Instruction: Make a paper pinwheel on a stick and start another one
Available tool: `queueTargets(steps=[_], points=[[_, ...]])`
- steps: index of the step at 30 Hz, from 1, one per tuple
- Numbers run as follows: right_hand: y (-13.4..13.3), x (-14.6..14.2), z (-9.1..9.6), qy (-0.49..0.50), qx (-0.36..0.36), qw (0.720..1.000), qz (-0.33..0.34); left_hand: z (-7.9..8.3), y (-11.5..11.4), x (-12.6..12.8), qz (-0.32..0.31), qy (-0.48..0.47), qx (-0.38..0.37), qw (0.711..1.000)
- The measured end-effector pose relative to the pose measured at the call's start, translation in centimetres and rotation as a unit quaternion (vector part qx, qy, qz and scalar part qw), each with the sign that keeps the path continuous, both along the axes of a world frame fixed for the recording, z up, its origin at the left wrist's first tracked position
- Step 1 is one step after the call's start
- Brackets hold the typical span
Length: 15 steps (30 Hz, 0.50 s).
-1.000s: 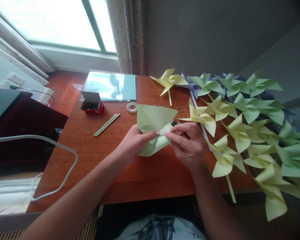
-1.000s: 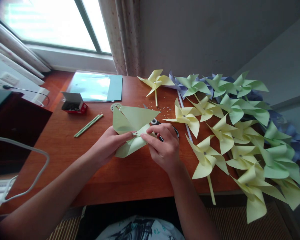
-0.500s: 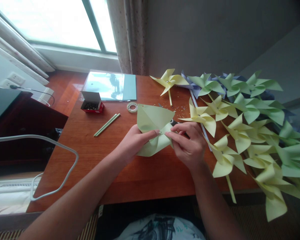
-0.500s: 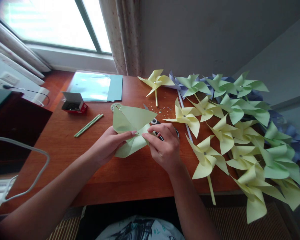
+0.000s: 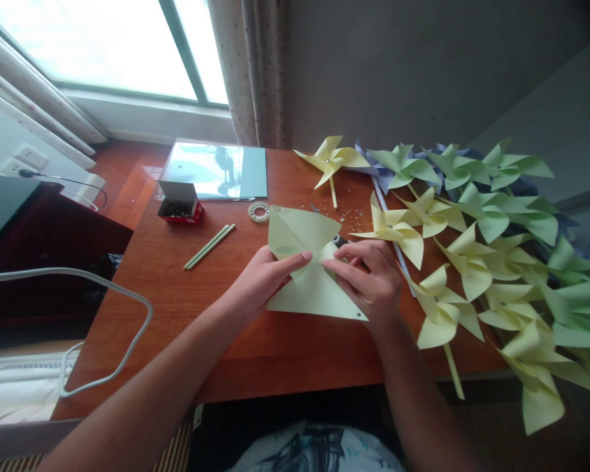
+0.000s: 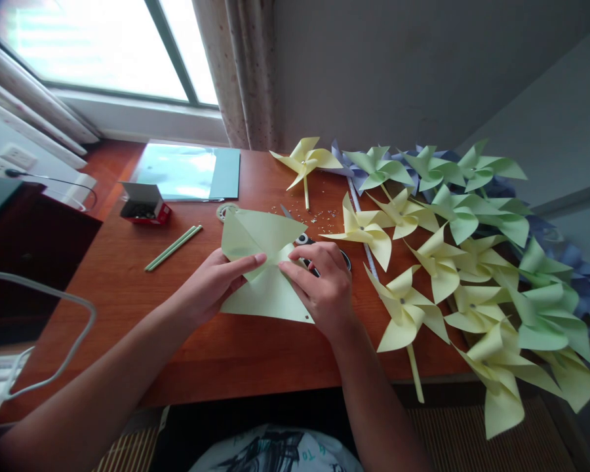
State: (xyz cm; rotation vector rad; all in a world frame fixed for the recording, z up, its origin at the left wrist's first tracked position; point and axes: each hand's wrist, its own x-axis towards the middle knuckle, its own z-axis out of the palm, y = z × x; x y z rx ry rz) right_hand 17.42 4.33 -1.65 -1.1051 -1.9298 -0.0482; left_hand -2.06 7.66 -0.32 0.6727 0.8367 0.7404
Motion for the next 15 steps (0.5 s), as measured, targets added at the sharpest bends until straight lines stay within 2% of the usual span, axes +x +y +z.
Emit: queueTargets(steps=[9,15], points=[[-0.04,0.01,-0.08,0.002,-0.008,1.0,0.002,-0.21,0.06,0.04,0.006,0.022,0.008,1.0],[0.1,-0.38,0.33,0.056,-0.021,0.998,-0.025,-0.36,0.04,0.06,0.023,0.052,0.021,0.998]])
